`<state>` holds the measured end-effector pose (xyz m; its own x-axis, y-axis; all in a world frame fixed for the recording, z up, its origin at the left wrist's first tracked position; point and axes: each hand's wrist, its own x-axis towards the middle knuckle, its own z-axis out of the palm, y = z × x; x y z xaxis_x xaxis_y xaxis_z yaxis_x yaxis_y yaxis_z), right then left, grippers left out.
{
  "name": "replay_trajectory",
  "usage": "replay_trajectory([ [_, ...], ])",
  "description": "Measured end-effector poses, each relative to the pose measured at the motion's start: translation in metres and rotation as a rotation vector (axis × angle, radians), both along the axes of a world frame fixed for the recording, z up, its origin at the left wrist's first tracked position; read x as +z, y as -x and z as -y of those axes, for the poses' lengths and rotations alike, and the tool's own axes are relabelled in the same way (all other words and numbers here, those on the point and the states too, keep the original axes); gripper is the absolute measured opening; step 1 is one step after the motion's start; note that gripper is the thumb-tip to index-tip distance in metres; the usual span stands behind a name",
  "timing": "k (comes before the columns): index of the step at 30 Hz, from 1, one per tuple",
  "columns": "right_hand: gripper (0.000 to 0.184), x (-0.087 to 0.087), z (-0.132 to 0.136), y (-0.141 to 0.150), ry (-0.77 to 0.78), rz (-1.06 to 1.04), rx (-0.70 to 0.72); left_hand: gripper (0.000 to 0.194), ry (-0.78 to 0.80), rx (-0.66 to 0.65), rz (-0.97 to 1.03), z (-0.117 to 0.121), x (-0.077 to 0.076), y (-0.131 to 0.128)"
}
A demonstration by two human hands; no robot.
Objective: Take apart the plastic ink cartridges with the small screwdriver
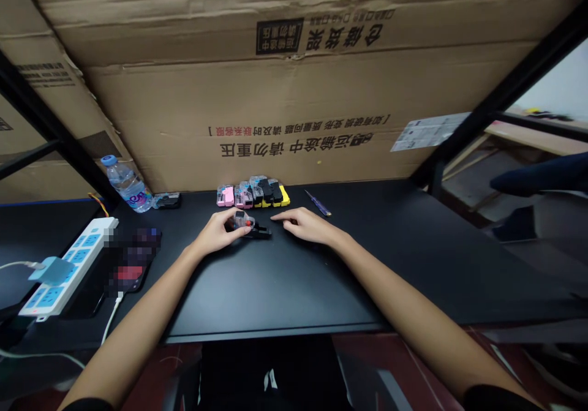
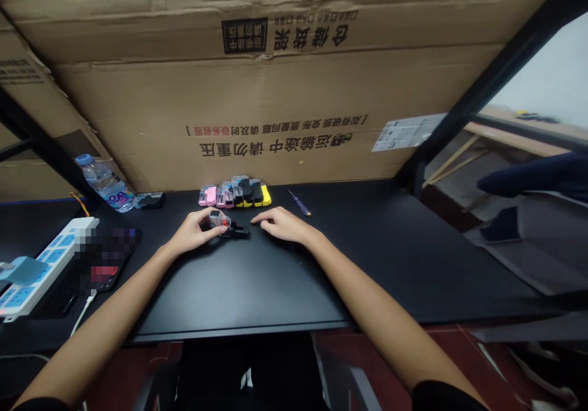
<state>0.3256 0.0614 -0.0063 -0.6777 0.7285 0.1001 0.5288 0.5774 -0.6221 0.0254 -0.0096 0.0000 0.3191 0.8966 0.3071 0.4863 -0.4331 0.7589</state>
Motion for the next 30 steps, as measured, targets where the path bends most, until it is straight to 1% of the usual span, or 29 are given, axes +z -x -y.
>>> replay_trajectory([
  [2, 0.043, -0.001, -0.002, -0.002, 0.007, -0.003, -0.005, 0.035, -0.003, -0.004, 0.0, -0.001, -0.001, 0.001],
  [6, 0.041, 0.0, -0.005, -0.007, -0.02, 0.009, -0.082, 0.035, -0.015, -0.016, 0.0, -0.002, -0.002, 0.001],
  [10, 0.038, 0.0, -0.007, -0.01, -0.008, 0.012, -0.094, 0.034, -0.025, -0.005, -0.016, -0.002, -0.002, 0.001],
  [13, 0.034, -0.001, -0.009, -0.012, -0.027, 0.012, -0.115, 0.034, -0.027, 0.0, -0.024, -0.002, -0.003, 0.002],
  [17, 0.028, 0.001, -0.013, -0.013, -0.047, 0.035, -0.182, 0.034, -0.032, -0.008, -0.023, -0.002, -0.003, 0.002],
  [24, 0.022, 0.004, -0.012, -0.013, -0.026, 0.058, -0.188, 0.034, -0.045, 0.006, -0.037, -0.001, -0.001, 0.002],
  [30, 0.023, 0.003, -0.011, -0.011, -0.006, 0.069, -0.19, 0.034, -0.033, -0.01, -0.016, -0.002, -0.002, 0.002],
])
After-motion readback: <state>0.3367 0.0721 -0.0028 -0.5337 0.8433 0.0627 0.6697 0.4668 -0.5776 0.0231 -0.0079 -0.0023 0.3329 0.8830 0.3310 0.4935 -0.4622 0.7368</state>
